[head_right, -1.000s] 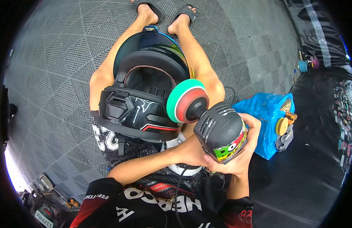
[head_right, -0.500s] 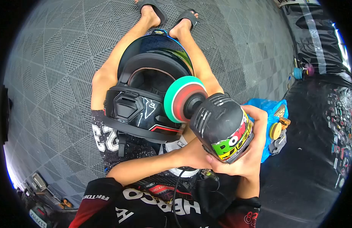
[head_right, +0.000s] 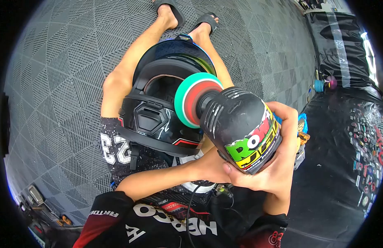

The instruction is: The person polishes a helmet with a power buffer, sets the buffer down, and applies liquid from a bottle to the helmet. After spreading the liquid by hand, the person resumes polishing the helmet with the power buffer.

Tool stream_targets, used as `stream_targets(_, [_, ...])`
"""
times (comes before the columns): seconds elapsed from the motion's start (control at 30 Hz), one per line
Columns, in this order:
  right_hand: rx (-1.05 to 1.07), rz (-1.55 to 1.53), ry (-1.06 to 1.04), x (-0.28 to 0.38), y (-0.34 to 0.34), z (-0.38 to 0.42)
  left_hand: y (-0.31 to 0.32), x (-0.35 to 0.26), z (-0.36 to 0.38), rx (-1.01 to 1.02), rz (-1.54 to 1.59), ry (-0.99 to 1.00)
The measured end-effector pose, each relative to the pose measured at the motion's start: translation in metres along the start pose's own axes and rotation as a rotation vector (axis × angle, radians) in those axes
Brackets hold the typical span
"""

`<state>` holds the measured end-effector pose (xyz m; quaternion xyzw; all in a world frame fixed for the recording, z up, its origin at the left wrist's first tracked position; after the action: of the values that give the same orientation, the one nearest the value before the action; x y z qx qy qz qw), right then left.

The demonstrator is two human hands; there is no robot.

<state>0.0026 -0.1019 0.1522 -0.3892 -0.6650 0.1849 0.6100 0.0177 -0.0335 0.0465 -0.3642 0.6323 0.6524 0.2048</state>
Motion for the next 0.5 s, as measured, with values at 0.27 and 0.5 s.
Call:
stream_targets(0.27, [-0.023,-0.045,0.040,0.024,0.011,-0.021,-0.001,-0.019,0.013,-0.021,0.159,0.171])
stream_targets(0.5, [0.112,0.071,0.122,0.042,0.015,-0.036,0.001,-0.025,0.019,0.054,0.241,0.054])
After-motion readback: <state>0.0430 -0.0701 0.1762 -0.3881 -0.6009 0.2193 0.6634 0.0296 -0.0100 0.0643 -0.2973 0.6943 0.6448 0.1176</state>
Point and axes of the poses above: each hand's wrist, its own z-axis away from the middle knuckle, its own y-axis out of the palm, x = y × z, the point moved 5 cm from there along -z, towards the middle knuckle, and after that the axes turned 14 degrees about -y, right-handed, at the moved point
